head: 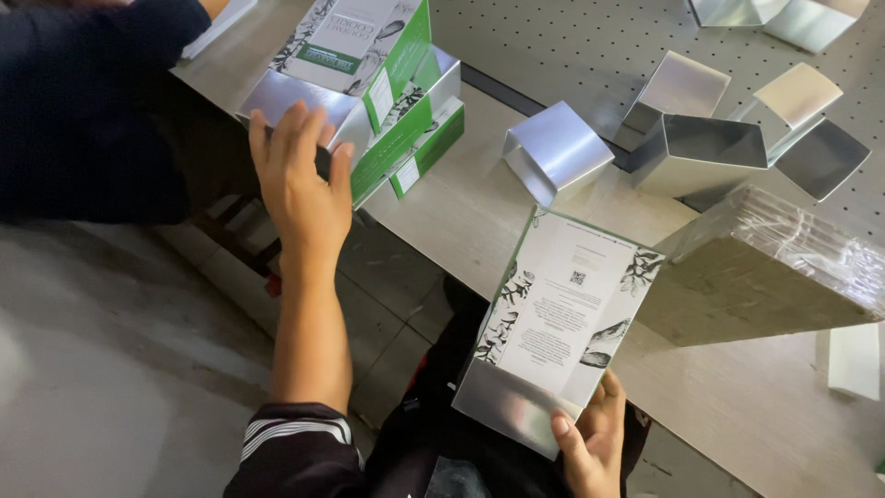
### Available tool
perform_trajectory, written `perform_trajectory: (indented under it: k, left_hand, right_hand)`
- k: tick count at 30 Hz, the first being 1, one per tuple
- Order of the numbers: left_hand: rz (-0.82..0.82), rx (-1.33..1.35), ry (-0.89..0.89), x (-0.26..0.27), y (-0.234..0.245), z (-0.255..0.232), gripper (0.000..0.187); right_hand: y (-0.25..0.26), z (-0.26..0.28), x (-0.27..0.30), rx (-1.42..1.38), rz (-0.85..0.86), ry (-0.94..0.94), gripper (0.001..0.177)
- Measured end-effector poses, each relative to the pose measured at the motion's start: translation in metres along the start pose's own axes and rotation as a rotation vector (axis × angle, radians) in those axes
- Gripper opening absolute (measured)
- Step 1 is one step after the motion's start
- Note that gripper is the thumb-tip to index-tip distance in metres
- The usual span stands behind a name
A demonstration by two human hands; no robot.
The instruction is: The person assembles rectangular boxes by inserting a stack of plastic-wrapped items into a silver inner tray and then sliding the tray into a green and white outer sleeve. The person repeats this process for multiple boxes on a workbench.
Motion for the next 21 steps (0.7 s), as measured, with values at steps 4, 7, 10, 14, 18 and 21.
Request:
perform_trajectory:
  k: [4, 7, 10, 14, 18, 21]
  left_hand:
    - [0.044, 0.246, -0.113, -0.002, 0.007, -0.001, 0.015]
    - [0.043, 0.267, -0.107, -0.002, 0.008, 0.002, 0.018]
    - [-0.065, 0.185, -0.009, 0.014, 0.013, 0.0, 0.044]
    - [-0.044, 0.418, -0.193, 0.01, 0.07, -0.05, 0.044]
    - [0.74, 0.789, -0.471, 0.011, 0.097, -0.066, 0.082]
    - [1.025, 0.836, -0.583, 0.013, 0.096, -0.07, 0.075]
  right_hand:
    - [-0.008, 0.007, -0.002, 0.045, 0.023, -0.052, 0.1]
    - [-0.016, 0.013, -0.011, 0.022, 0.068, -0.029, 0.099]
    - [-0.032, 0.025, -0.023, -0.08, 0.15, 0.042, 0.108]
    - [-0.032, 0.046, -0.028, 0.172, 0.314, 0.256, 0.089]
    - [-0.035, 0.082, -0.024, 0.569, 0.513, 0.422, 0.061]
    - [-0.036, 0.092, -0.021, 0.579, 0.555, 0.415, 0.058]
Point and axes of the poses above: each hand's wrist, its own x-axis away from the middle knuckle, its own y-axis out of the back of the hand, z = x × y, the point moved 2 cm from there along -x, towards the middle knuckle, and after that the axes turned 4 degrees about -x, right-handed, at the moved point
